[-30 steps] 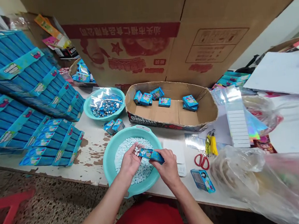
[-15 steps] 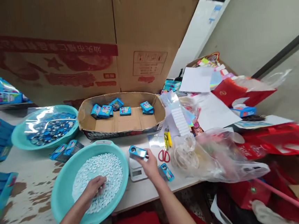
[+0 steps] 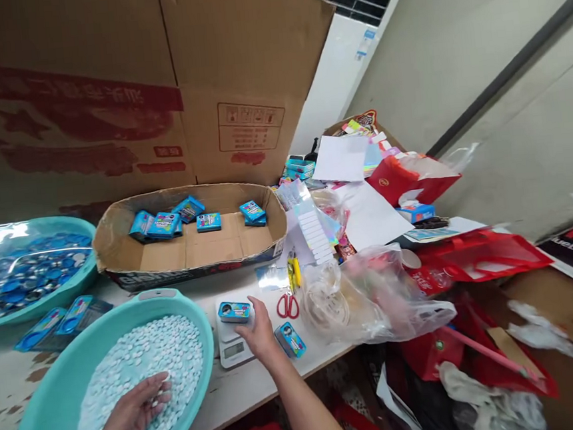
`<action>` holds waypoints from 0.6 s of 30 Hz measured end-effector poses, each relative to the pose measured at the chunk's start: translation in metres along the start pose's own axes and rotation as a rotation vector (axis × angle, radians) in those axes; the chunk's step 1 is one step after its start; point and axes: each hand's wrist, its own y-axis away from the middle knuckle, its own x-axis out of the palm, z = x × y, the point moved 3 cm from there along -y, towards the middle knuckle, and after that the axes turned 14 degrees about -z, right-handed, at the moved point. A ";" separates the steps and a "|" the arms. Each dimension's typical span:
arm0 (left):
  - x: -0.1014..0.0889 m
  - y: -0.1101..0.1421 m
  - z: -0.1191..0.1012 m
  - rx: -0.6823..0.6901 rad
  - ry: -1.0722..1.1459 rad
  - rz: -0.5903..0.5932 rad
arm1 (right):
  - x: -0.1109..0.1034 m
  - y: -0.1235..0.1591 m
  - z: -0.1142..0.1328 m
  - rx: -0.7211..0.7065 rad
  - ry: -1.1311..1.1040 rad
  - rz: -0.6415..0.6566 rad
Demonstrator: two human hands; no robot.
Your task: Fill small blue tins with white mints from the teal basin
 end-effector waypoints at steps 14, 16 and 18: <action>0.007 0.014 -0.013 0.028 0.090 0.145 | -0.051 0.135 -0.059 0.340 -0.049 -0.011; 0.009 0.015 -0.016 0.019 0.106 0.165 | -0.052 0.136 -0.061 0.376 -0.058 -0.014; 0.011 0.015 -0.018 0.022 0.100 0.179 | -0.052 0.137 -0.062 0.405 -0.060 -0.008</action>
